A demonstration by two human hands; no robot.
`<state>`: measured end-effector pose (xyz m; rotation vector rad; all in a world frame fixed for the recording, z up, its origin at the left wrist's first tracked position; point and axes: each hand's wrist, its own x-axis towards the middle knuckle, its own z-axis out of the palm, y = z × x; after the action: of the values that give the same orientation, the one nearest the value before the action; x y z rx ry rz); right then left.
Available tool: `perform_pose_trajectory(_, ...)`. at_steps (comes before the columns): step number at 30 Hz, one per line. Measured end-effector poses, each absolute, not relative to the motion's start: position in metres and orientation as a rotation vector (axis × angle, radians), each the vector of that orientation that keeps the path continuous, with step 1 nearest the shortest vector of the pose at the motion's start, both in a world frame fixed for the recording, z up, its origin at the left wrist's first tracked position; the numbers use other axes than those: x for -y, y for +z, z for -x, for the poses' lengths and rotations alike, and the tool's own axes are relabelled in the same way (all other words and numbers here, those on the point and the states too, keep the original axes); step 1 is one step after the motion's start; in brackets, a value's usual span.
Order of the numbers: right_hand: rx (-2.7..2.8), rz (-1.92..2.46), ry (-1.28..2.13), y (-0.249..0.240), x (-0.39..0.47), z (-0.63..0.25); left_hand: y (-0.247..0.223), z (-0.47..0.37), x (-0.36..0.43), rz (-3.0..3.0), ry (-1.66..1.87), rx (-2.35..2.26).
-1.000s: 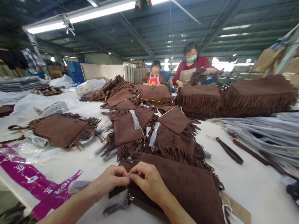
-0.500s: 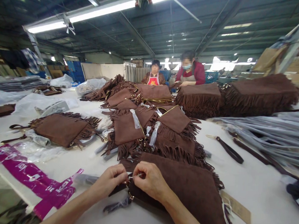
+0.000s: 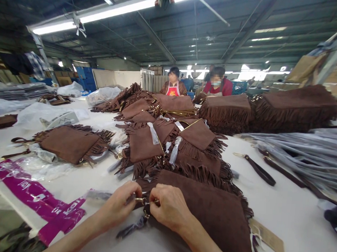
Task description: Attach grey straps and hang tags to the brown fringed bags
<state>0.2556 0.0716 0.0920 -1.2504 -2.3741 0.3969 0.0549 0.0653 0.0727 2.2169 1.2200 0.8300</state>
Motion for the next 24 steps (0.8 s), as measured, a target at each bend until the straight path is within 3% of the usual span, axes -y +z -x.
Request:
perform_pose_trajectory(12, 2.378, 1.438, 0.313, 0.103, -0.071, -0.240, 0.090, -0.059, -0.064, -2.275, 0.790, -1.223)
perform_pose_trajectory(24, 2.330, 1.233, 0.637, 0.101, -0.078, -0.250, 0.098, -0.059, -0.068, -2.316, 0.778, -1.202)
